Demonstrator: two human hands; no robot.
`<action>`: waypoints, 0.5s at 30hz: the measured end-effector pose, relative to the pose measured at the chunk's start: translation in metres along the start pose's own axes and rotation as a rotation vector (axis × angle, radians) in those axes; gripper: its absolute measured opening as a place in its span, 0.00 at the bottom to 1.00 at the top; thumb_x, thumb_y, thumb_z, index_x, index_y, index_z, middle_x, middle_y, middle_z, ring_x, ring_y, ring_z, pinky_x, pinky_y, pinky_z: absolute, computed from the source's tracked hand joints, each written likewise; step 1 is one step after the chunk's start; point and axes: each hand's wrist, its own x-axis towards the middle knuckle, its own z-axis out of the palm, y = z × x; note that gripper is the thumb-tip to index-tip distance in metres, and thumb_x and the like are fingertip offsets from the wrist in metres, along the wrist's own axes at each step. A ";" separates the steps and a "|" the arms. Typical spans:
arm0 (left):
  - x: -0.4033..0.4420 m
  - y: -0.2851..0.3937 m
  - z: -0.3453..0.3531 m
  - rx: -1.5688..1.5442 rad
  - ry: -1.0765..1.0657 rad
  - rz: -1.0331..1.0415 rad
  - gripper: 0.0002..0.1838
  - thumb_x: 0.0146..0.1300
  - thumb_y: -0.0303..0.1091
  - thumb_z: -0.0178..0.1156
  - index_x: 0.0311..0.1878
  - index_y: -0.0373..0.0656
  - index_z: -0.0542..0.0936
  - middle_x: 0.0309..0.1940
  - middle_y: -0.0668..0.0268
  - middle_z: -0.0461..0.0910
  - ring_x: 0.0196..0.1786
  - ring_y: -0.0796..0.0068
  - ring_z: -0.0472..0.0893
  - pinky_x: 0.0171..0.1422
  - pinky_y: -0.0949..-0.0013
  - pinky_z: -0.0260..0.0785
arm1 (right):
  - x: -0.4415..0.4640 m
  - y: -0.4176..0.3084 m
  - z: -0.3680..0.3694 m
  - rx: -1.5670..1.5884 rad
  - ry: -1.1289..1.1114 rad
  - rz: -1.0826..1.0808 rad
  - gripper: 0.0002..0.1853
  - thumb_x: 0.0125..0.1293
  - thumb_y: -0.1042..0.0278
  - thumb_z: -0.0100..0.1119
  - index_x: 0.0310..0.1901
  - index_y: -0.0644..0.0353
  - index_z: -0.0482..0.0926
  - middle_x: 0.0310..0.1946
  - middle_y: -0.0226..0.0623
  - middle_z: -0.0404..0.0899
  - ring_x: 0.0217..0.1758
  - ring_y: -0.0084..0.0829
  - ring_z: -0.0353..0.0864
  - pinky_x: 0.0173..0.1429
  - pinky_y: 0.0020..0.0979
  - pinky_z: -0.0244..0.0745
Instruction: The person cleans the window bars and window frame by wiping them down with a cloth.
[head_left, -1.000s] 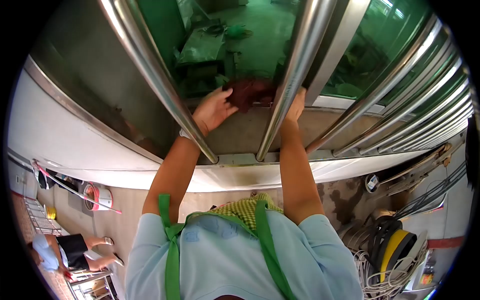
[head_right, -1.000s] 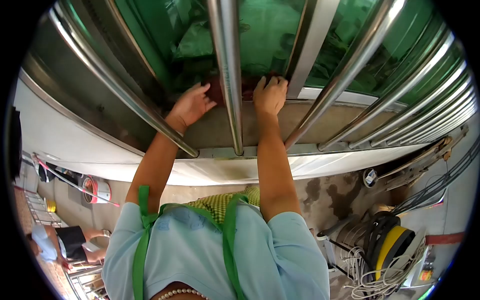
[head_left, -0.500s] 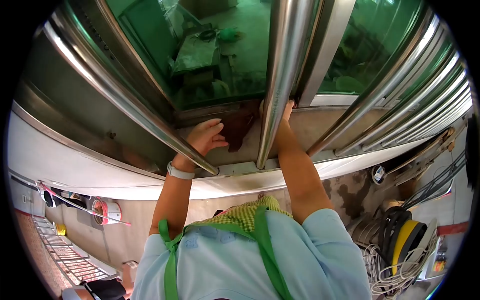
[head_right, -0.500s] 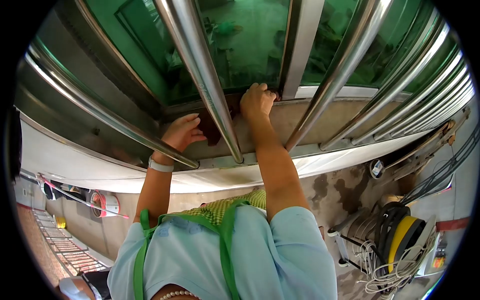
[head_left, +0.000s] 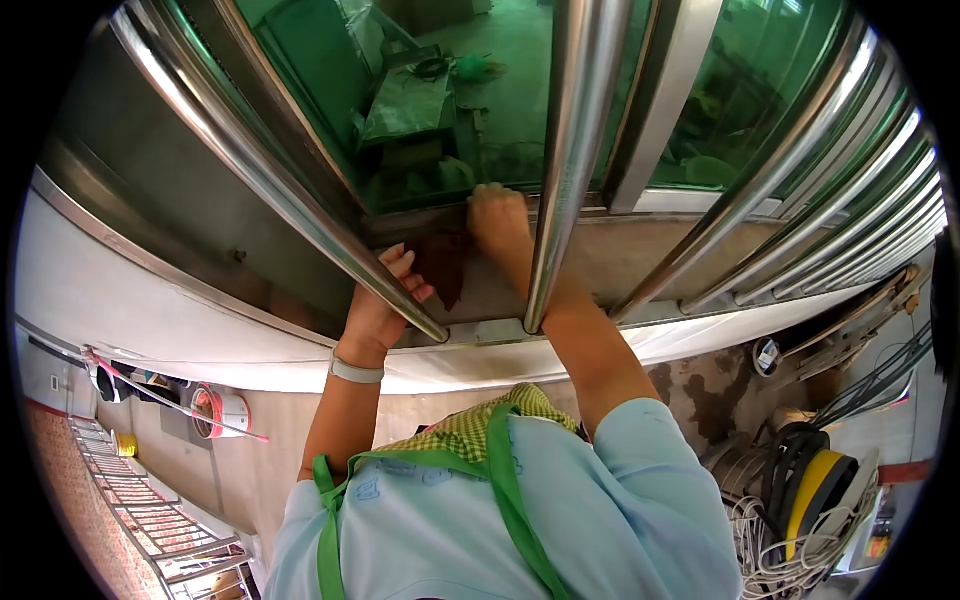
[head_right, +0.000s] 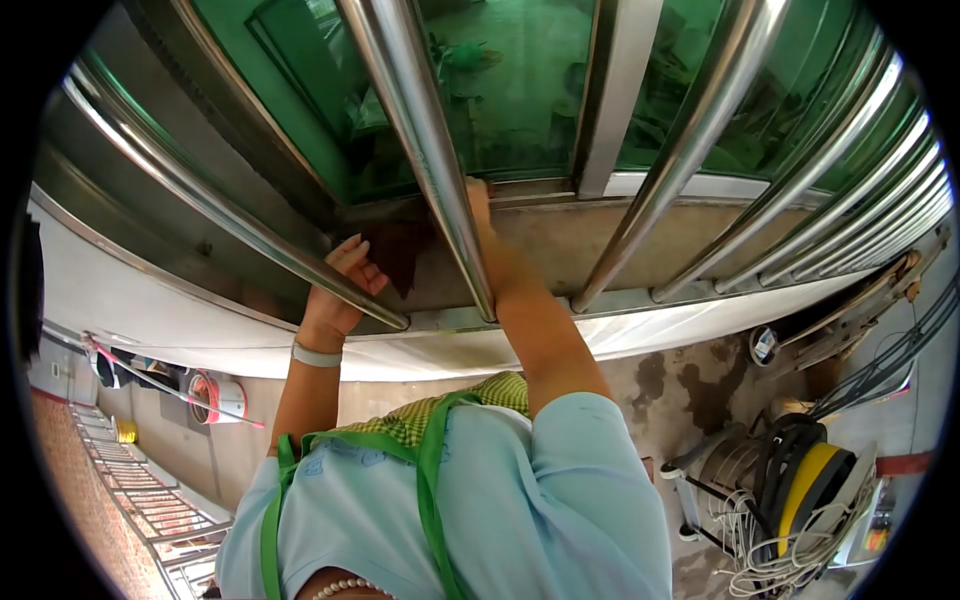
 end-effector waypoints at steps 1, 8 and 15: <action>-0.001 0.000 0.001 -0.043 -0.023 0.011 0.07 0.59 0.27 0.58 0.41 0.45 0.73 0.28 0.70 0.76 0.28 0.75 0.77 0.35 0.68 0.74 | 0.001 -0.006 0.008 0.550 0.056 0.120 0.08 0.57 0.66 0.51 0.24 0.58 0.72 0.24 0.39 0.72 0.31 0.36 0.75 0.35 0.35 0.70; -0.010 0.001 0.017 0.077 0.008 0.023 0.05 0.59 0.29 0.57 0.37 0.47 0.72 0.28 0.71 0.75 0.30 0.76 0.77 0.38 0.66 0.73 | -0.009 0.019 -0.068 0.404 0.197 0.318 0.10 0.54 0.63 0.56 0.29 0.63 0.75 0.28 0.48 0.74 0.35 0.46 0.75 0.41 0.41 0.71; 0.011 0.004 0.026 0.122 -0.458 -0.329 0.18 0.61 0.37 0.55 0.52 0.38 0.72 0.34 0.67 0.76 0.39 0.68 0.78 0.47 0.61 0.72 | -0.019 0.058 -0.097 -0.046 0.002 0.643 0.09 0.52 0.67 0.52 0.30 0.62 0.80 0.38 0.46 0.76 0.42 0.44 0.72 0.43 0.39 0.69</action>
